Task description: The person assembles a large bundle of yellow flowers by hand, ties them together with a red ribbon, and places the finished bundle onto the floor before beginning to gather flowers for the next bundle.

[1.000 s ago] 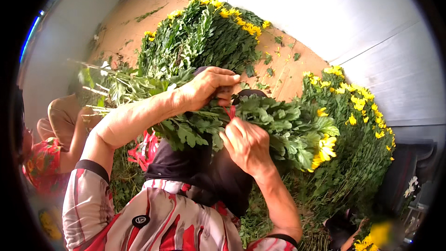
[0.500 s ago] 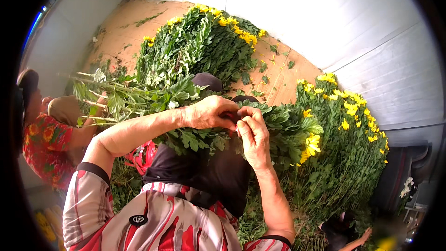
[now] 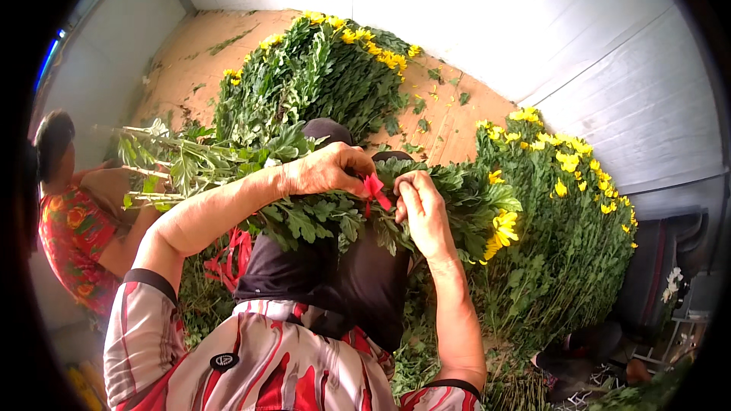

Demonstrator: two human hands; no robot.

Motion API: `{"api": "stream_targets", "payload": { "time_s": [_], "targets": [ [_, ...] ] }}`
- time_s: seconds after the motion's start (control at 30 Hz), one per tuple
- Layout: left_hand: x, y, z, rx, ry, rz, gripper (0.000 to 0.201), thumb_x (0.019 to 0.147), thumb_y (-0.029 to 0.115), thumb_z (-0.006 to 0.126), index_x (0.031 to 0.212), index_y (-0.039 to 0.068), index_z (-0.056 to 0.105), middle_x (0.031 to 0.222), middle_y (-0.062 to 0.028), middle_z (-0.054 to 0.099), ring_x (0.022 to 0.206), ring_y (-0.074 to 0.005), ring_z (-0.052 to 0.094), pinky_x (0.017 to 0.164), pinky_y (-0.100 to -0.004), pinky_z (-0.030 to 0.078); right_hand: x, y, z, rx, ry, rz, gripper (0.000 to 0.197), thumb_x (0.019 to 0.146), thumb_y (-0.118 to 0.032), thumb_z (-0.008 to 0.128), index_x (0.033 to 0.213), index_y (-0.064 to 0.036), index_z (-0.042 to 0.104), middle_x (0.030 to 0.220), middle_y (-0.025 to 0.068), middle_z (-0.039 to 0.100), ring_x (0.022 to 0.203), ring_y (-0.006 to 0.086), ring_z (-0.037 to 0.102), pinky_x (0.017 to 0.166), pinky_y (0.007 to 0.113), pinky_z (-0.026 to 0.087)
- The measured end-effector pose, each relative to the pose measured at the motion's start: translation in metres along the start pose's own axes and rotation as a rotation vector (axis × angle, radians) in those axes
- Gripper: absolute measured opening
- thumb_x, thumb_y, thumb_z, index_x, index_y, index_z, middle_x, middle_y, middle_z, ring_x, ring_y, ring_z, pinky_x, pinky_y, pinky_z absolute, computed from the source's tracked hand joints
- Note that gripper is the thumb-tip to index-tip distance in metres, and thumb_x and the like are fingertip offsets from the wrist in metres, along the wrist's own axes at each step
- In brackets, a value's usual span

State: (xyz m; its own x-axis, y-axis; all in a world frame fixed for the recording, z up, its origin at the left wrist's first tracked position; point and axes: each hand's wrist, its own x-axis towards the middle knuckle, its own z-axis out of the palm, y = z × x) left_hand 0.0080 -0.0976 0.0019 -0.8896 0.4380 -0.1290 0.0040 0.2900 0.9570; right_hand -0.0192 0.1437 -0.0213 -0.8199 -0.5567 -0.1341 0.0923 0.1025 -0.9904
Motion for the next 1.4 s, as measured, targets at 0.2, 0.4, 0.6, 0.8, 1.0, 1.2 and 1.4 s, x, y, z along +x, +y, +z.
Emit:
{"api": "stream_targets", "payload": {
  "time_s": [0.2,0.4,0.6,0.8,1.0,1.2,1.4],
  "targets": [
    [-0.007,0.000,-0.003,-0.097,-0.013,-0.025,0.024,0.083,0.012,0.073,0.101,-0.002,0.067,0.090,-0.0067,0.068,0.086,-0.0134,0.064,0.081,-0.0286,0.049,-0.002,-0.022,0.029,-0.669,0.039,-0.400,0.014,0.089,-0.013,0.069,0.098,-0.0025,0.065,0.116,0.0108,0.056,0.095,0.0267,0.065,0.081,0.038,0.053],
    [0.000,-0.005,-0.003,-0.233,-0.024,-0.083,0.019,0.085,0.009,0.069,0.101,0.000,0.065,0.090,-0.0044,0.070,0.082,-0.0103,0.064,0.080,-0.0270,0.049,-0.004,-0.011,0.006,0.003,-0.077,-0.124,0.005,0.093,-0.008,0.064,0.090,-0.0041,0.064,0.117,0.0035,0.052,0.084,0.0067,0.056,0.074,0.024,0.049],
    [0.008,-0.007,-0.002,-0.374,-0.036,-0.094,0.015,0.084,0.007,0.065,0.098,0.000,0.064,0.085,-0.0039,0.068,0.079,-0.0101,0.062,0.078,-0.0271,0.048,-0.013,-0.017,0.017,-0.408,-0.189,-0.358,0.012,0.081,-0.004,0.075,0.089,-0.0041,0.067,0.117,0.0070,0.052,0.083,0.0145,0.056,0.078,0.029,0.051],
    [0.007,0.003,-0.008,-0.253,-0.117,-0.116,0.018,0.085,0.011,0.070,0.098,0.000,0.069,0.086,-0.0011,0.069,0.082,-0.0089,0.062,0.079,-0.0256,0.048,-0.017,-0.018,0.026,-0.437,-0.094,-0.373,0.011,0.080,-0.008,0.077,0.090,-0.0076,0.071,0.106,0.0060,0.052,0.085,0.0163,0.060,0.077,0.031,0.053],
    [0.006,0.002,-0.009,-0.133,-0.085,-0.106,0.018,0.081,0.012,0.076,0.094,0.000,0.071,0.083,-0.0020,0.069,0.082,-0.0087,0.062,0.079,-0.0251,0.049,-0.014,-0.019,0.037,-0.606,-0.043,-0.388,0.013,0.079,-0.013,0.078,0.091,-0.0101,0.073,0.101,0.0061,0.058,0.084,0.0195,0.064,0.076,0.033,0.054],
    [0.009,-0.007,-0.011,-0.231,-0.089,-0.082,0.015,0.074,0.003,0.079,0.087,-0.001,0.072,0.083,-0.0054,0.071,0.080,-0.0108,0.064,0.075,-0.0252,0.051,-0.013,-0.014,0.039,-0.603,-0.004,-0.442,0.015,0.079,-0.015,0.078,0.092,-0.0101,0.074,0.102,0.0062,0.059,0.084,0.0197,0.065,0.075,0.034,0.054],
    [0.007,-0.010,-0.007,-0.232,-0.028,-0.069,0.013,0.072,-0.002,0.078,0.084,-0.001,0.072,0.082,-0.0059,0.071,0.076,-0.0113,0.065,0.073,-0.0250,0.052,-0.013,-0.019,0.036,-0.547,-0.037,-0.387,0.014,0.081,-0.012,0.076,0.093,-0.0065,0.073,0.103,0.0070,0.059,0.082,0.0198,0.064,0.074,0.033,0.054]
  ]
}}
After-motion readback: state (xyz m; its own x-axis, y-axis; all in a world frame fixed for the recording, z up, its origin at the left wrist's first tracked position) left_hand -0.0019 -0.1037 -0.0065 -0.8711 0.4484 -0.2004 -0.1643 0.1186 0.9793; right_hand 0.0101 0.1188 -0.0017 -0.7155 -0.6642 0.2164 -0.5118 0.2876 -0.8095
